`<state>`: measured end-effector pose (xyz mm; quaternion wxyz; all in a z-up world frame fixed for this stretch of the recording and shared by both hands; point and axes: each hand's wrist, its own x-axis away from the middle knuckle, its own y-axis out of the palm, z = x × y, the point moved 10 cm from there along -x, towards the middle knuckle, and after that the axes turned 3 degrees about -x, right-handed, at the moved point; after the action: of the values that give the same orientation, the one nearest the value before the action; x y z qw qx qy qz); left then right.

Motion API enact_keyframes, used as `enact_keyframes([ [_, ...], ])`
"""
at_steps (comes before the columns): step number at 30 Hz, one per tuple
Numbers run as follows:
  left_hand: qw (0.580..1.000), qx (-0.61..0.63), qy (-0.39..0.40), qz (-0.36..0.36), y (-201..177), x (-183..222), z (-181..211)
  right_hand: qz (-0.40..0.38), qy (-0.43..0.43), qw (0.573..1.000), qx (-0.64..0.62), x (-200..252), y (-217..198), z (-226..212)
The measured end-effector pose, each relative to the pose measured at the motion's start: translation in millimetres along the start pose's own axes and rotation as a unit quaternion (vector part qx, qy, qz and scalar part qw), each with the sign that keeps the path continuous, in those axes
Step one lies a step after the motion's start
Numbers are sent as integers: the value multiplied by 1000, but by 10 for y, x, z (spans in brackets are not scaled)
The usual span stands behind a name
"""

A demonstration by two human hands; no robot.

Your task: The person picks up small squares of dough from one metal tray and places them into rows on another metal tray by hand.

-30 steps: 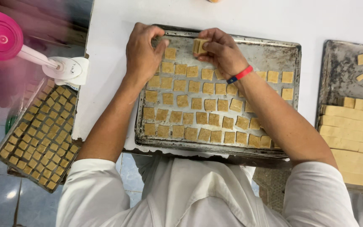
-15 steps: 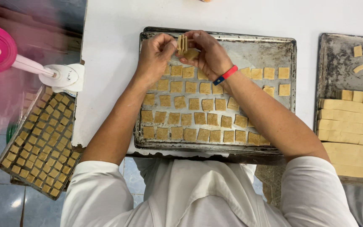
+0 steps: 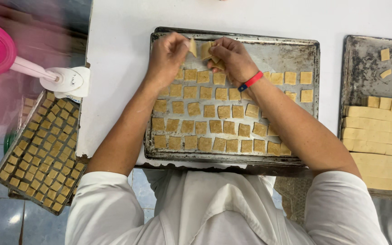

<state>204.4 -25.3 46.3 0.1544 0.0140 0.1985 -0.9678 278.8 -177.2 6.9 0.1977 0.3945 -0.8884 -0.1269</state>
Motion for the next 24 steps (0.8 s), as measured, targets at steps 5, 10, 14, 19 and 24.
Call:
enact_keyframes([
  [5,899,-351,260,21,105,210,447,17,-17,1000,13,53,-164,-74],
  [10,936,-314,158,-21,172,180,243,24,-22,999,-10,54,-197,-65],
  [14,956,-249,155,7,82,103,326,9,-28,999,-22,59,-145,-29],
  [19,983,-152,86,-61,288,24,355,-14,-46,999,-20,58,-100,-35],
  [24,982,-151,88,-75,447,40,361,-15,-66,988,141,96,-187,-130],
])
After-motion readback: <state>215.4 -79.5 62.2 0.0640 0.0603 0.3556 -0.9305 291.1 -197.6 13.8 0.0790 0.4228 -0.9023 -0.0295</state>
